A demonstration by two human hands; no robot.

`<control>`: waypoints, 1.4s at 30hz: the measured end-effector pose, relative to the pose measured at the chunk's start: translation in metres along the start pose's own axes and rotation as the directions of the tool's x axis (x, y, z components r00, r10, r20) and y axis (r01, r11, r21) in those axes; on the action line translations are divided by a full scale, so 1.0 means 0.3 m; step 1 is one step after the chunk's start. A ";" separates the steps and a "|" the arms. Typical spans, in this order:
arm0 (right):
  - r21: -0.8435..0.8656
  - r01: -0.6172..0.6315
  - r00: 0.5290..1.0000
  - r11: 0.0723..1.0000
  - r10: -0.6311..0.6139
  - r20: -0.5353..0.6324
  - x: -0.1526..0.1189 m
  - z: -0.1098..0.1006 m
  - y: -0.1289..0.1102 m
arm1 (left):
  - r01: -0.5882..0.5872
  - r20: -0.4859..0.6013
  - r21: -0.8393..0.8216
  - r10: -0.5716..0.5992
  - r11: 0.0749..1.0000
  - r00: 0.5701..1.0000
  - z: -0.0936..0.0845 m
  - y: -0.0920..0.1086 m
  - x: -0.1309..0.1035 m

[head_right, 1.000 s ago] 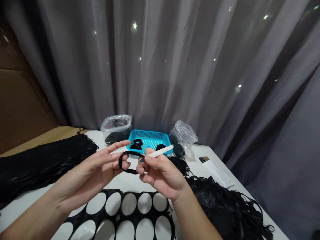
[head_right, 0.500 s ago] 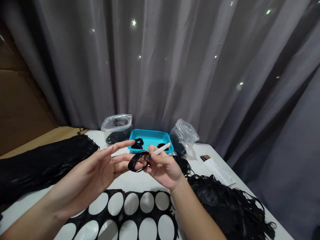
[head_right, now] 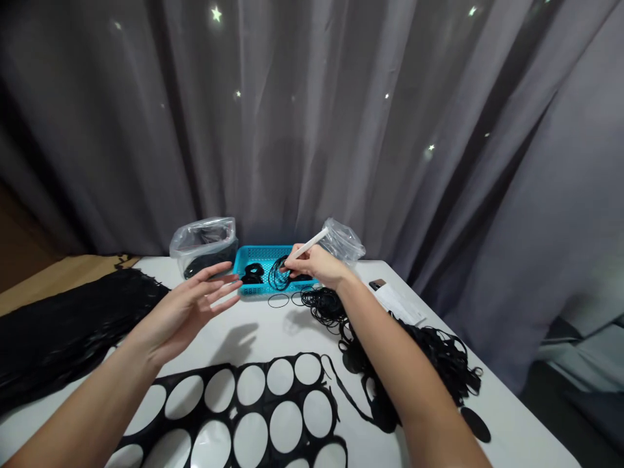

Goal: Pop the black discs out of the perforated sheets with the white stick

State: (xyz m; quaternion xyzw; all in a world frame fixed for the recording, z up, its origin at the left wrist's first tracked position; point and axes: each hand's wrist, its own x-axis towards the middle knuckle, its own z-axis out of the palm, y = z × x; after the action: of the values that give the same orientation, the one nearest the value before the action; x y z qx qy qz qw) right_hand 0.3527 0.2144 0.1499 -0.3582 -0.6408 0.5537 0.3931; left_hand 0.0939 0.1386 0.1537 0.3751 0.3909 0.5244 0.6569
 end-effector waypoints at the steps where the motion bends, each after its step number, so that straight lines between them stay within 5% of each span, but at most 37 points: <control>1: -0.137 -0.042 0.999 0.990 0.042 -0.008 0.037 -0.043 0.017 | -0.008 -0.003 -0.013 0.008 1.000 1.000 -0.006 0.008 0.004; 4: -0.519 -0.153 0.988 0.841 0.123 -0.091 0.142 -0.145 0.085 | -0.059 0.015 -0.044 0.060 0.997 0.998 -0.017 0.039 -0.001; 12: -0.828 -0.149 0.982 0.541 -0.016 -0.187 0.294 -0.215 0.220 | -0.101 0.094 -0.038 0.104 0.994 0.990 -0.027 0.081 -0.038; 21: -0.933 -0.101 0.989 0.345 0.140 -0.055 0.216 -0.215 0.316 | -0.155 0.127 0.009 0.153 0.988 0.980 -0.024 0.116 -0.066; 30: -0.943 -0.176 0.984 0.283 0.067 -0.164 0.143 -0.179 0.305 | -0.272 0.216 0.135 0.240 0.953 0.947 -0.003 0.139 -0.109; 33: -0.928 -0.219 0.975 0.302 0.023 -0.223 0.110 -0.181 0.281 | -0.401 0.331 0.413 0.276 0.818 0.903 -0.002 0.139 -0.115; 36: -0.901 -0.248 0.959 0.357 -0.044 -0.281 0.048 -0.179 0.260 | -0.433 0.453 0.765 0.079 0.476 0.888 -0.039 0.063 -0.099; 38: -0.882 -0.232 0.951 0.411 -0.094 -0.294 -0.009 -0.165 0.256 | -0.363 0.381 0.920 -0.116 0.151 0.917 -0.083 -0.038 -0.091; 42: -0.845 -0.163 0.945 0.509 -0.165 -0.283 -0.113 -0.117 0.267 | -0.285 0.279 0.959 -0.215 0.003 0.936 -0.157 -0.253 -0.116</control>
State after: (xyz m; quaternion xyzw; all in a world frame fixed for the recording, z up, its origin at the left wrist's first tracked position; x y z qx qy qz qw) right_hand 0.4010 0.2095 0.0695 -0.5917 -0.7556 0.0951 0.2646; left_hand 0.0763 0.0956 0.0699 0.8236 0.5120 0.0340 0.2418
